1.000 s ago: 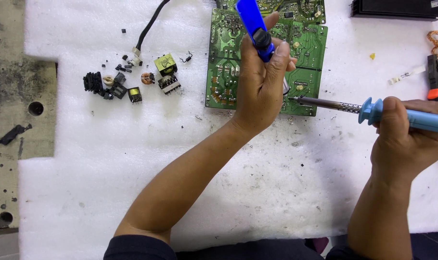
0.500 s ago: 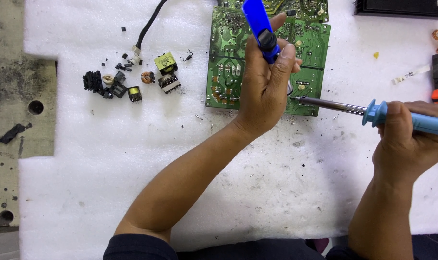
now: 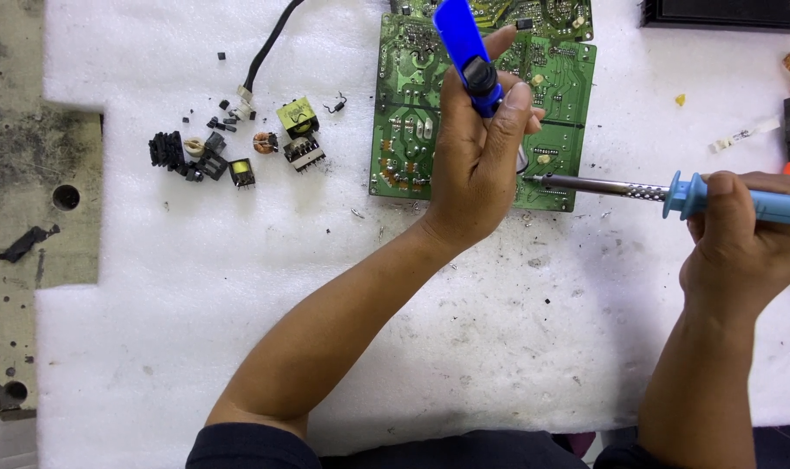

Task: Desoldering electronic components from a printed circuit board using a soldering iron and a desoldering pump.

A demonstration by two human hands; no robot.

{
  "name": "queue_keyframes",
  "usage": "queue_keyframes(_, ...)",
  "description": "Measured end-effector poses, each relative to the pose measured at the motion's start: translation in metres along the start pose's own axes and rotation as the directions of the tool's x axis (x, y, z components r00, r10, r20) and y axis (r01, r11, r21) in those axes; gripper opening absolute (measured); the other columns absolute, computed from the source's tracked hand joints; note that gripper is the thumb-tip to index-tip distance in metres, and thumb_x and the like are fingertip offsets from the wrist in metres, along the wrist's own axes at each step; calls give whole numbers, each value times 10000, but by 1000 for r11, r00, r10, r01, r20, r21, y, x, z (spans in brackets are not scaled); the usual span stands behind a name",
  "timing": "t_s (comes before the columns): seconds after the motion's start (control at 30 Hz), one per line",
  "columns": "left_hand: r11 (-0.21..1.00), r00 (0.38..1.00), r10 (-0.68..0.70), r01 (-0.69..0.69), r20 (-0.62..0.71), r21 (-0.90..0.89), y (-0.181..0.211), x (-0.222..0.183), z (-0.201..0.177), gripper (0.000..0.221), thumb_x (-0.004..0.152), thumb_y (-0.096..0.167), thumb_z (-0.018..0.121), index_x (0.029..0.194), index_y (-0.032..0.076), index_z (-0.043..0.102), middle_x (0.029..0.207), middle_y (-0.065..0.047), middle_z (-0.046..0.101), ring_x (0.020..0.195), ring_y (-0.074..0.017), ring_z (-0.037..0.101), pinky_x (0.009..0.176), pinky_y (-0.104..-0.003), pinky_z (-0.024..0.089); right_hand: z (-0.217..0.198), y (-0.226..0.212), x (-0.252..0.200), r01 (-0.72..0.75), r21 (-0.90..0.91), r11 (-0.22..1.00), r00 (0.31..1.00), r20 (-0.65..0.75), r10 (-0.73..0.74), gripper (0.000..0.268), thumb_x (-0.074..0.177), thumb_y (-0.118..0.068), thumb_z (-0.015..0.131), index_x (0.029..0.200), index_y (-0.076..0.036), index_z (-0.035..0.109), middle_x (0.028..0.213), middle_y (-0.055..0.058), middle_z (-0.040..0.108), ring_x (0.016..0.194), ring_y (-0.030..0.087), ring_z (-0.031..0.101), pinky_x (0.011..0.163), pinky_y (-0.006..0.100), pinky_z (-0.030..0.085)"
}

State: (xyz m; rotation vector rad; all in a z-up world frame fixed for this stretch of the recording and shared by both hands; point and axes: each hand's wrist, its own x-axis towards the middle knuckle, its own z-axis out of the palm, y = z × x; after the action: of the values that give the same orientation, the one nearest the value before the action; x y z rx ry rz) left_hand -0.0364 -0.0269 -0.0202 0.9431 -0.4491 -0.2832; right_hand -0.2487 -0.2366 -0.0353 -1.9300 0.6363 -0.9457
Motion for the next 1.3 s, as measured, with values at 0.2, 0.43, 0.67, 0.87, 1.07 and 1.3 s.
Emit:
queue_keyframes(0.2, 1000, 1000, 1, -1, -3, -15, 0, 0, 0, 475, 1236, 286, 552, 1680, 166, 433, 1219, -19, 582, 1050, -168, 686, 1057, -351, 671, 15, 18, -17, 16, 102, 995, 968, -251, 10, 328, 1249, -52, 783, 1004, -26, 567, 857, 159, 595, 656, 212, 572, 537, 341, 417)
queue_keyframes(0.43, 1000, 1000, -6, 6, 0, 21, 1, -1, 1, 477, 1232, 309, 551, 1673, 171, 431, 1225, -16, 582, 1055, -169, 705, 1072, -351, 674, 14, 19, -28, 92, 91, 992, 968, -241, -67, 325, 1275, -49, 759, 1000, 15, 599, 830, 173, 585, 613, 229, 538, 503, 358, 368)
queue_keyframes(0.67, 1000, 1000, 3, -3, 1, 14, 0, -1, 2, 470, 1239, 300, 549, 1674, 162, 441, 1216, -15, 590, 1038, -159, 692, 1046, -339, 666, 11, 39, -33, 106, 130, 986, 967, -246, -71, 362, 1191, -247, 831, 1033, -21, 596, 919, 193, 583, 579, 212, 471, 480, 348, 327)
queue_keyframes(0.87, 997, 999, 46, -46, 8, 68, 1, -1, 1, 421, 1257, 265, 522, 1658, 164, 440, 1186, -13, 614, 1023, -166, 714, 1118, -382, 688, 13, 47, -29, -48, 251, 967, 976, -193, 98, 285, 1250, -233, 748, 1056, -66, 621, 797, 97, 573, 597, 196, 533, 508, 360, 387)
queue_keyframes(1.07, 999, 1000, 26, -26, -5, 44, 5, -1, 2, 445, 1255, 288, 520, 1673, 157, 440, 1199, 6, 593, 1008, -125, 681, 1145, -373, 677, 20, 41, -28, -129, 277, 952, 952, -235, 197, 392, 1226, -265, 791, 959, -130, 538, 828, 118, 622, 583, 189, 531, 497, 362, 368)
queue_keyframes(1.3, 1000, 1000, 11, -11, -2, 14, 3, -1, 3, 451, 1248, 271, 532, 1671, 141, 447, 1187, 1, 597, 1017, -138, 675, 1072, -344, 665, 23, 44, -33, -91, 266, 960, 933, -314, 175, 545, 1243, -215, 767, 853, -136, 395, 715, 60, 441, 558, 172, 447, 469, 355, 336)
